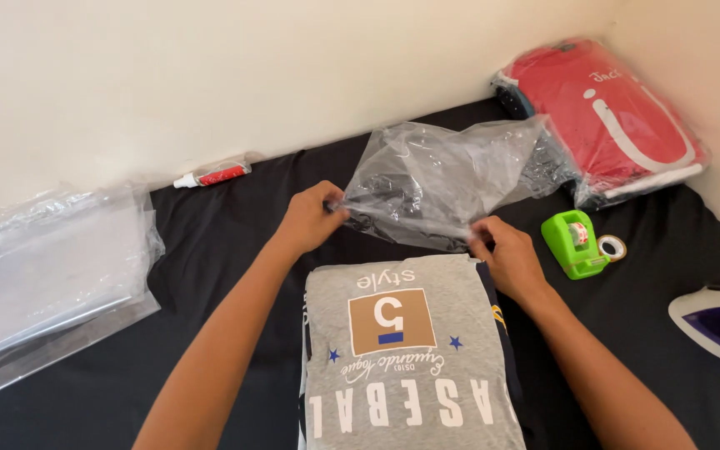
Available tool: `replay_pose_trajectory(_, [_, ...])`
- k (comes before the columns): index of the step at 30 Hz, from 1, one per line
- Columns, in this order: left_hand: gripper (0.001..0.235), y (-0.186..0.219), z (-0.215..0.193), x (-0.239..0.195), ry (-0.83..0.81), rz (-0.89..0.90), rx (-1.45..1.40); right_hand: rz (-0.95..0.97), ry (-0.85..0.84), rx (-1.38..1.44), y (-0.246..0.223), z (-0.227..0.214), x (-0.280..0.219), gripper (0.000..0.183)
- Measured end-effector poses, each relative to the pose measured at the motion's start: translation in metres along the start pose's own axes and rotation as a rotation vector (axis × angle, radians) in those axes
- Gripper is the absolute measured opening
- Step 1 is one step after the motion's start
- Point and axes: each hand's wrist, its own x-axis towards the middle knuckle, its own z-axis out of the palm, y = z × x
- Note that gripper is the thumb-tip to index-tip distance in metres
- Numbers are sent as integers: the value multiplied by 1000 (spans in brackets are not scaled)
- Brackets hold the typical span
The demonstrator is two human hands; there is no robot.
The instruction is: Putting a folded grey t-shirt into a transparent plastic bag at a folding station.
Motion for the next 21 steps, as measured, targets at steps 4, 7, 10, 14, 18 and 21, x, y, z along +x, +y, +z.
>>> replay_pose_trajectory(4, [21, -22, 30, 7, 88, -272, -555, -57, 92, 42, 5, 3, 8, 15])
replay_pose_trajectory(7, [12, 30, 5, 2, 48, -411, -1187, -94, 109, 25, 10, 8, 18, 12])
replay_pose_trajectory(10, [11, 44, -11, 0, -167, -473, -1579, 381, -12, 488, 95, 47, 41, 13])
replay_pose_trajectory(14, [14, 28, -15, -7, -357, -356, -1671, 606, -252, 1256, 97, 19, 59, 10])
replay_pose_trajectory(18, [27, 1, 5, -8, -372, -219, -1003, 481, -352, 1570, 54, -12, 64, 19])
replay_pose_trajectory(21, [33, 2, 11, -17, -220, -273, -689, 396, -471, 1366, 97, 11, 57, 15])
